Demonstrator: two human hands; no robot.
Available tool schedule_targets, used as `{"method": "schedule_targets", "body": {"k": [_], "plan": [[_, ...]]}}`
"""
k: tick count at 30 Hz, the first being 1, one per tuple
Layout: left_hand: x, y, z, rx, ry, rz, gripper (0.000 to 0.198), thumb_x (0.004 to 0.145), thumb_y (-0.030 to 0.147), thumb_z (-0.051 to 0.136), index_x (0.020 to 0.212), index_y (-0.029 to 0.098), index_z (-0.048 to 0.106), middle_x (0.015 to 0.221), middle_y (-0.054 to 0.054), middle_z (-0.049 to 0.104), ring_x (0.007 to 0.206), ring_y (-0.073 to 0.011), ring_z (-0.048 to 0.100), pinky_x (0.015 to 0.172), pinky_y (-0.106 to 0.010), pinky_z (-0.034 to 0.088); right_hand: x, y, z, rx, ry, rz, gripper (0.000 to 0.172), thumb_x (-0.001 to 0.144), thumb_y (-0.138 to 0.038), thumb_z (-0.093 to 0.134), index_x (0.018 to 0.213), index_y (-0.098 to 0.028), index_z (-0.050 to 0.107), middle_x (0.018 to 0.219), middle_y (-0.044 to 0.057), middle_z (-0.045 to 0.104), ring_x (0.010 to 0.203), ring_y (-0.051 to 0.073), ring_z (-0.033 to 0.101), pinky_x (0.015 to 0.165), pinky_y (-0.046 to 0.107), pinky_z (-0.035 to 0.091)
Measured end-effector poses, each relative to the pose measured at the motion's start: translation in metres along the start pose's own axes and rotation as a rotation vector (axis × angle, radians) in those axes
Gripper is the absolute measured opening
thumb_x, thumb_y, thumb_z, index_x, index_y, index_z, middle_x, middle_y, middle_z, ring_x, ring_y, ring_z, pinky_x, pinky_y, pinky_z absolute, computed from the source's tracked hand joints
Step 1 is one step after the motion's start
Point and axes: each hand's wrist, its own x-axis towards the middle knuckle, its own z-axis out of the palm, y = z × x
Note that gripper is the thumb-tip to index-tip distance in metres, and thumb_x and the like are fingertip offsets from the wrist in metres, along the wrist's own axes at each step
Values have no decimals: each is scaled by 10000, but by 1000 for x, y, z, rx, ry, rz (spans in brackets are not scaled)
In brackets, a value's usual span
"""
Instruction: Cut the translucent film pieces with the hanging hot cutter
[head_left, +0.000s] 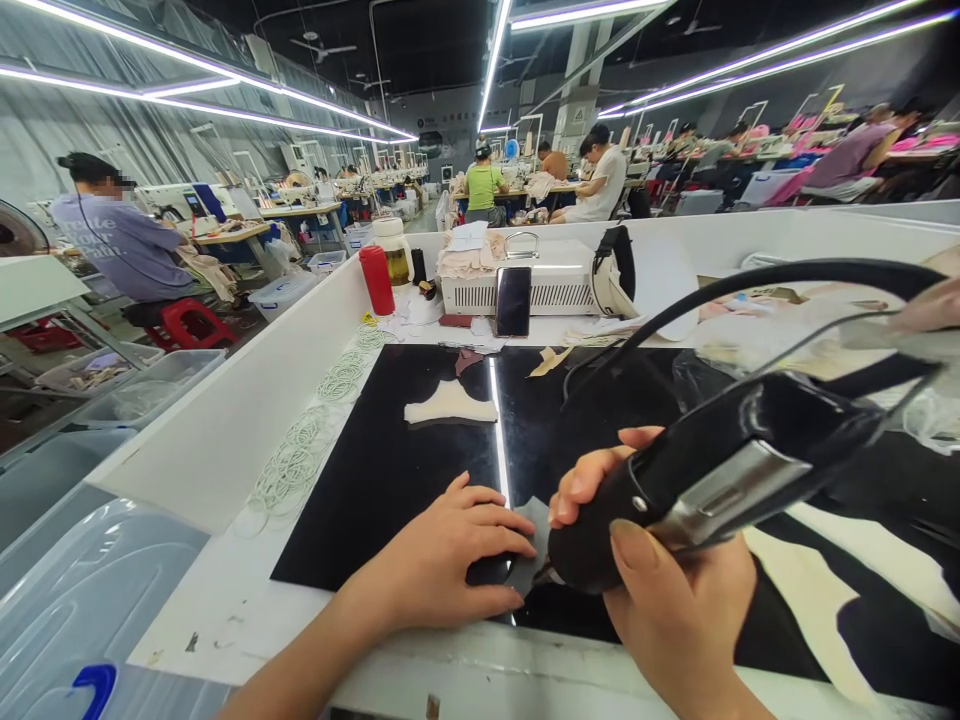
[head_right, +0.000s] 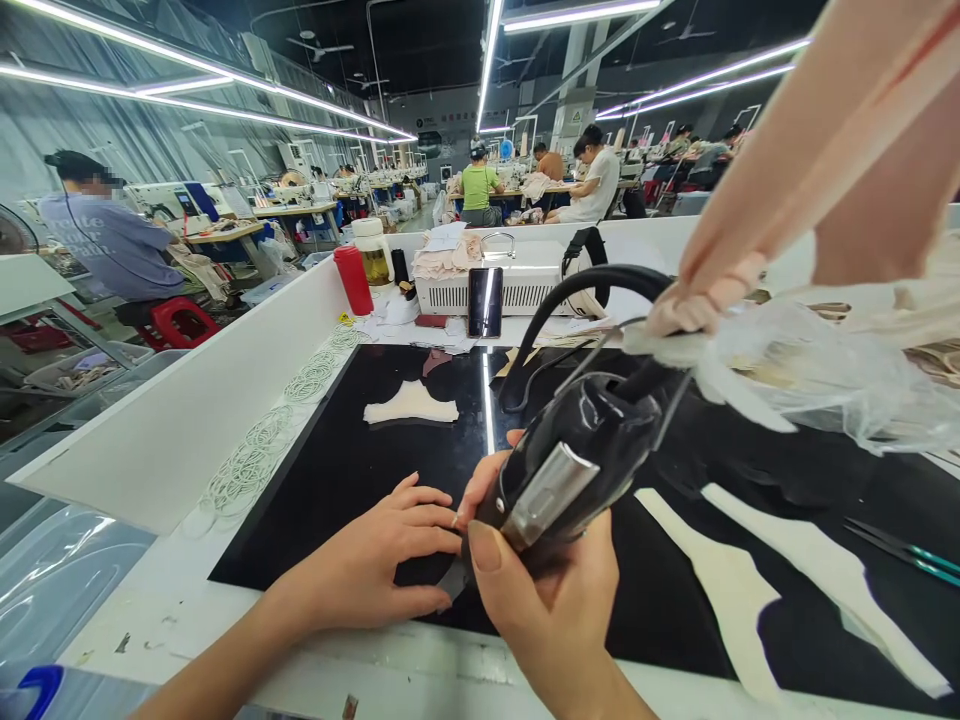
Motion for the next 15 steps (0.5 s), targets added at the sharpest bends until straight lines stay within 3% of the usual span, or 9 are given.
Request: {"method": "schedule_targets", "body": {"k": [9, 15], "plan": [[1, 0, -2, -8, -20, 8, 424, 826, 278, 850, 1225, 318, 712, 1340, -4, 698, 1372, -292, 505, 1254, -637, 145, -1, -1, 4, 12, -3, 17, 351, 922, -339, 771, 1212, -278, 583, 827, 0, 664, 689, 165, 636, 666, 337, 571], [1, 0, -4, -18, -43, 7, 465, 830, 300, 860, 1263, 327, 694, 1364, -2, 689, 1398, -303, 485, 1251, -645, 139, -7, -2, 6, 59, -72, 15, 348, 940, -342, 749, 1234, -283, 574, 829, -3, 658, 690, 159, 634, 670, 328, 581]]}}
